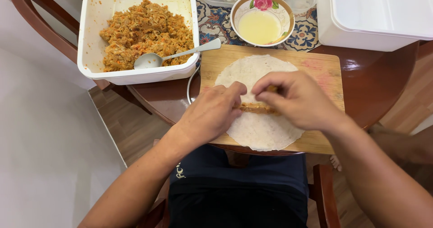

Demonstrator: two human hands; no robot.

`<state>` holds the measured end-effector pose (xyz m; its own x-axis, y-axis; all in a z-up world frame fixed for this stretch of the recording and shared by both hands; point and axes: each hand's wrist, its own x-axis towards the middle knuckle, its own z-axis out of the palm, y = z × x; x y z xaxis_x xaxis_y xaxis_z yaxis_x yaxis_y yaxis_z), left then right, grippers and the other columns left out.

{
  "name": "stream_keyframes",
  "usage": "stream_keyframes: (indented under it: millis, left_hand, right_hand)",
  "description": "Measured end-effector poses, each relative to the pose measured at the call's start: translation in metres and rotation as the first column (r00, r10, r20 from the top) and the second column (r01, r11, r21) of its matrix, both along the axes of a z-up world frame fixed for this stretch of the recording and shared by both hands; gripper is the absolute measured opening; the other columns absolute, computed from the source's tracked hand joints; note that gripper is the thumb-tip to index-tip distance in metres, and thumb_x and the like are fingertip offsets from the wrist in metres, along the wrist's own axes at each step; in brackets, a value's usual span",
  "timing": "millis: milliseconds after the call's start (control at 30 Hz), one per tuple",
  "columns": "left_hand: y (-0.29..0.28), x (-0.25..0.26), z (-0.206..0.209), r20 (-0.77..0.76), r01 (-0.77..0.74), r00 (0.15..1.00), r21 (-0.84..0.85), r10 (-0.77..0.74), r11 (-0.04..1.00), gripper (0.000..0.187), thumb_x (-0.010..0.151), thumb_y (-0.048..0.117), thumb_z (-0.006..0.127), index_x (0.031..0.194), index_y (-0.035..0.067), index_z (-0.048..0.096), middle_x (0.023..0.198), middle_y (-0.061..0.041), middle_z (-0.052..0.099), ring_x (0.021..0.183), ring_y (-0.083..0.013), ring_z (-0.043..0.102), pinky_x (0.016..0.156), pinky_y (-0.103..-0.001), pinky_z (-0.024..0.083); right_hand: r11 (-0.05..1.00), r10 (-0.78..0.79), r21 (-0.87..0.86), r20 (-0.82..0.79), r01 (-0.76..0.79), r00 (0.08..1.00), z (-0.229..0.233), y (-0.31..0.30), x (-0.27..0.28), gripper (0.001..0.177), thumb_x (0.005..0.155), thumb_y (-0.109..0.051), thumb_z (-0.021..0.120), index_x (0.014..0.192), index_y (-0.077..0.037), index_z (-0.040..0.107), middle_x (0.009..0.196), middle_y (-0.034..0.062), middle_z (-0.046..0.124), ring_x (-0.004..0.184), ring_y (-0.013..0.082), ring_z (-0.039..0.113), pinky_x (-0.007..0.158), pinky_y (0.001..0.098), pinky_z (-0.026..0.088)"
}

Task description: Making spring rolls by placing filling on a wrapper and rolling it up.

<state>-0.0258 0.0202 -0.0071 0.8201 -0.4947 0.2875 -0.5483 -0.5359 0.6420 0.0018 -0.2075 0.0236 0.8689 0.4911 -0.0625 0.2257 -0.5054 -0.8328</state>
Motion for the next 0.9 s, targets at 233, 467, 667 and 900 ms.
stream_keyframes:
  millis: [233, 467, 667, 900]
  left_hand:
    - [0.010, -0.002, 0.009, -0.033, 0.014, 0.999, 0.127, -0.010, 0.992, 0.040, 0.090, 0.017, 0.074, 0.125, 0.011, 0.055, 0.091, -0.012, 0.073, 0.093, -0.0349, 0.070, 0.080, -0.048, 0.052]
    - [0.013, 0.000, -0.004, 0.034, -0.025, 0.999, 0.005, 0.024, 1.000, 0.043, 0.088, 0.011, 0.074, 0.126, 0.008, 0.055, 0.091, -0.011, 0.075, 0.090, -0.0340, 0.073, 0.080, -0.045, 0.055]
    - [0.016, 0.001, 0.008, -0.022, -0.036, 0.999, -0.015, 0.036, 0.999, 0.045, 0.086, 0.011, 0.076, 0.124, 0.007, 0.052, 0.090, -0.013, 0.076, 0.086, -0.0331, 0.074, 0.076, -0.044, 0.056]
    - [0.016, 0.010, -0.004, -0.088, 0.024, 0.996, 0.014, -0.023, 1.000, 0.047, 0.089, 0.012, 0.077, 0.128, 0.008, 0.052, 0.095, -0.011, 0.077, 0.091, -0.0327, 0.074, 0.080, -0.043, 0.057]
  right_hand:
    - [0.945, -0.215, 0.176, -0.304, 0.276, 0.928, -0.012, -0.018, -0.003, 0.015, 0.096, -0.008, 0.063, 0.104, -0.007, 0.076, 0.086, 0.0069, 0.075, 0.070, 0.0143, 0.066, 0.066, 0.0326, 0.058]
    - [0.988, 0.145, -0.103, 0.375, -0.114, 0.916, -0.012, 0.027, -0.012, 0.012, 0.084, -0.012, 0.076, 0.094, -0.006, 0.078, 0.087, 0.0097, 0.071, 0.076, 0.0241, 0.070, 0.068, 0.0341, 0.055]
    - [0.966, 0.224, -0.224, 0.494, -0.126, 0.840, -0.014, 0.026, -0.009, 0.008, 0.082, -0.010, 0.075, 0.088, -0.006, 0.078, 0.082, 0.0112, 0.066, 0.081, 0.0313, 0.066, 0.073, 0.0417, 0.054]
    - [0.943, 0.237, -0.311, 0.387, -0.116, 0.891, -0.014, 0.023, -0.006, 0.017, 0.081, -0.018, 0.079, 0.095, -0.007, 0.077, 0.089, 0.0131, 0.066, 0.090, 0.0341, 0.065, 0.081, 0.0436, 0.052]
